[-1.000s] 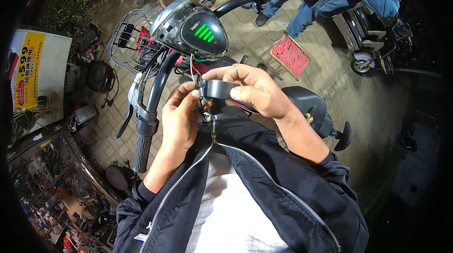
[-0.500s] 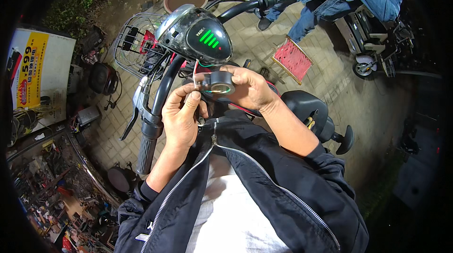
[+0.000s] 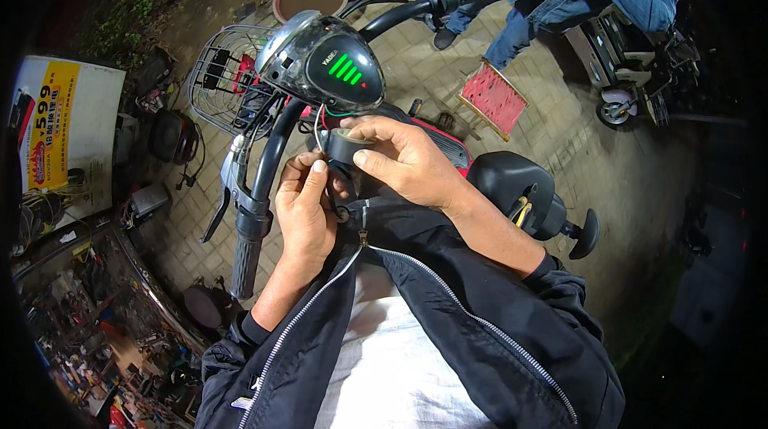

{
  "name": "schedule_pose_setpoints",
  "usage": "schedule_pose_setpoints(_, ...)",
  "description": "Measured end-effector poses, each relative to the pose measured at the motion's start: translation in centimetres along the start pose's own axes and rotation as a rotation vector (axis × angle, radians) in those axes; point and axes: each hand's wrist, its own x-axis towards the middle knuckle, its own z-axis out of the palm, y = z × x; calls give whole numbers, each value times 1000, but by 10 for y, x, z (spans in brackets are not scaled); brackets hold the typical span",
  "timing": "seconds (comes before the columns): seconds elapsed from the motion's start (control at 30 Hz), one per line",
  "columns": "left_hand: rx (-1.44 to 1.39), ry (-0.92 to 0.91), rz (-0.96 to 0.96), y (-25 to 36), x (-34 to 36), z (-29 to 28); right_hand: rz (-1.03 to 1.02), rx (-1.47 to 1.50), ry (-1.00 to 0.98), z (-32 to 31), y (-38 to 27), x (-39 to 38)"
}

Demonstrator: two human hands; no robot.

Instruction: The person wraps electrical tape around exposed wires on the scooter's handlebar area, then uses a screwdriver to tighten screws on the handlebar assembly. The work is performed in a cluttered workshop with tools and parts visible in the background.

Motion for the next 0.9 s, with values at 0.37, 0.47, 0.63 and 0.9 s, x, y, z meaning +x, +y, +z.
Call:
schedule_pose_setpoints(0.37, -25, 6, -102, 7, -3, -4, -30, -234, -42, 6, -15, 2)
schedule_pose_setpoints(0.47, -61, -27, -104, 8, -5, -5, 8, -235, -39, 8, -19, 1)
schedule_pose_setpoints(0.63, -97, 7, -119, 7, -6, -7, 16, -194, -24, 11, -19, -1)
schedule_pose_setpoints(0.9, -121, -19, -119, 6, -10, -7, 42, -72, 7, 15, -13, -6)
